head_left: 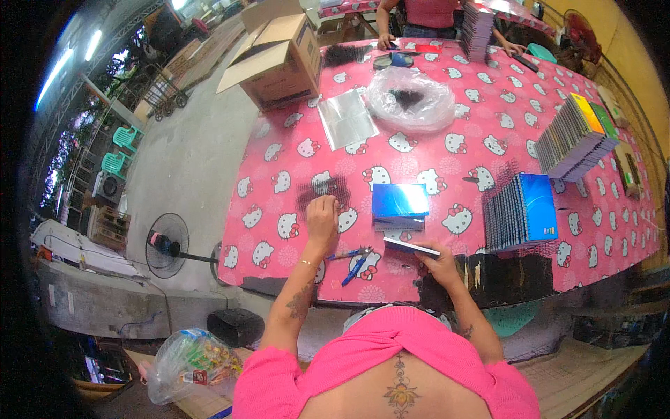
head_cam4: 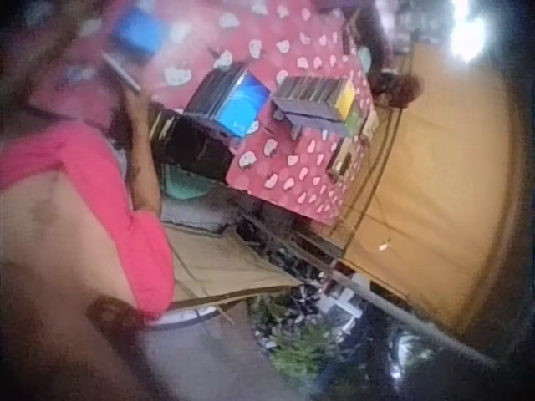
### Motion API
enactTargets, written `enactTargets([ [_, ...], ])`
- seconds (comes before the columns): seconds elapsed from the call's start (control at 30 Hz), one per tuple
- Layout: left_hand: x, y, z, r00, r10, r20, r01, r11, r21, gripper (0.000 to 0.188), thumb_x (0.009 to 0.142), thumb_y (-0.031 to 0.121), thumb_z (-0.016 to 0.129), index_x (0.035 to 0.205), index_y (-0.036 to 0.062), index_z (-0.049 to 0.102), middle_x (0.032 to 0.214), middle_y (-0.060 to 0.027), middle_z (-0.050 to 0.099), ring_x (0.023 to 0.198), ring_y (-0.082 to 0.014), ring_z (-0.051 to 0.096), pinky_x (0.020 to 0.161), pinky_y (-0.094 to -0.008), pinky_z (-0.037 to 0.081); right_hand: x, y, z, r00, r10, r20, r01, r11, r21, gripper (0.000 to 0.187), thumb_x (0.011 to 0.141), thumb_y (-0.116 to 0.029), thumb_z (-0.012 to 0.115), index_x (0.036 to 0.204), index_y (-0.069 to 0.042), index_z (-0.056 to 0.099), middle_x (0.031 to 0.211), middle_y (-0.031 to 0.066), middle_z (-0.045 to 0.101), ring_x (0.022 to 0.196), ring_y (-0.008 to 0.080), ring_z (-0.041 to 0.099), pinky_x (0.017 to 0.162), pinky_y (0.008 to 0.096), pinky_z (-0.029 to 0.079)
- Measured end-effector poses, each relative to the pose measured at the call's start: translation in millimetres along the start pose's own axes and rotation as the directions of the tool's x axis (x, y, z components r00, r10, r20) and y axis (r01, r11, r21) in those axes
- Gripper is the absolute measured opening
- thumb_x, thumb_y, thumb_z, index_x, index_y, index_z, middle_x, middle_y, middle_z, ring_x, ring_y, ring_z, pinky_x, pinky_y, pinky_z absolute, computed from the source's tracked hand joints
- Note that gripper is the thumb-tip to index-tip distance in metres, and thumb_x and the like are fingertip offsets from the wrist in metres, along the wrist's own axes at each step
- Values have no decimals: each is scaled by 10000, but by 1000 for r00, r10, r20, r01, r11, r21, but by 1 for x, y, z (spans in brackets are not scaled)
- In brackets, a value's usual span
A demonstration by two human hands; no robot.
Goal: The person applies adhesive labels to the spines of small blue notebooks by hand, pressing each label firmly before stacking the notebook onto a pile.
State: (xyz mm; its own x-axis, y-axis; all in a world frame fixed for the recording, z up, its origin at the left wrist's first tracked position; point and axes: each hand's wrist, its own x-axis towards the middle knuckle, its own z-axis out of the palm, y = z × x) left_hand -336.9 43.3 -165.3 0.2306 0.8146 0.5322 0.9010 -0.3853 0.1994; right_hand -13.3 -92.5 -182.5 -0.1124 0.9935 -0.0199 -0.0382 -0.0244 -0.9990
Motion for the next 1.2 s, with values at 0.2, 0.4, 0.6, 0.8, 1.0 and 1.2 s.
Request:
enactTargets([
  [0.2, 5, 40, -25, 991, -135, 4, 132, 956, -261, 276, 951, 68, 587, 1226, 59, 598, 1094, -185, 563, 921, -341, 582, 803, -445, 482, 1, 0, -9, 987, 159, -15, -158, 987, 36, 246, 918, -58, 700, 1164, -61, 718, 826, -20, 678, 656, 48, 574, 584, 230, 465],
  [0.4, -7, 114, -77, 971, -5, 238, 160, 754, -637, 192, 923, 134, 683, 1102, 76, 724, 801, -113, 631, 669, -252, 596, 602, -366, 472, -7, -30, -9, 991, 116, -70, -101, 977, 189, 275, 927, -69, 696, 1201, -44, 701, 918, 5, 697, 674, 59, 594, 579, 222, 481],
  [0.6, -4, 136, -93, 967, 4, 254, 146, 810, -567, 174, 927, 151, 703, 1070, 60, 744, 854, -101, 698, 703, -205, 652, 634, -329, 505, -14, -61, -7, 988, 130, -77, -119, 983, 140, 263, 911, -44, 711, 1172, -17, 694, 962, 30, 707, 790, 91, 638, 681, 249, 528],
  [0.8, -3, 135, -94, 972, 12, 233, 138, 778, -613, 196, 928, 139, 700, 1103, 54, 725, 935, -111, 694, 745, -209, 660, 657, -334, 514, -14, -60, -5, 994, 94, -64, -80, 979, 190, 251, 921, -11, 680, 1171, -9, 693, 904, 23, 691, 712, 78, 617, 601, 243, 525],
  [1.0, 12, 129, -111, 933, 167, 320, 99, 734, -672, 211, 926, 107, 682, 1127, 44, 673, 979, -127, 667, 821, -241, 659, 714, -360, 522, -16, -66, -10, 995, 97, -32, -93, 989, 117, 244, 908, 8, 686, 1152, 10, 691, 967, 50, 701, 807, 118, 657, 672, 278, 576],
  [1.2, 22, 122, -118, 836, 314, 451, 29, 794, -607, 236, 959, 188, 636, 1153, 55, 636, 1017, -153, 650, 876, -321, 651, 743, -406, 521, -16, -71, -12, 995, 91, 31, -94, 988, 120, 247, 901, 44, 673, 1147, 27, 688, 999, 74, 706, 859, 141, 672, 681, 298, 621],
])
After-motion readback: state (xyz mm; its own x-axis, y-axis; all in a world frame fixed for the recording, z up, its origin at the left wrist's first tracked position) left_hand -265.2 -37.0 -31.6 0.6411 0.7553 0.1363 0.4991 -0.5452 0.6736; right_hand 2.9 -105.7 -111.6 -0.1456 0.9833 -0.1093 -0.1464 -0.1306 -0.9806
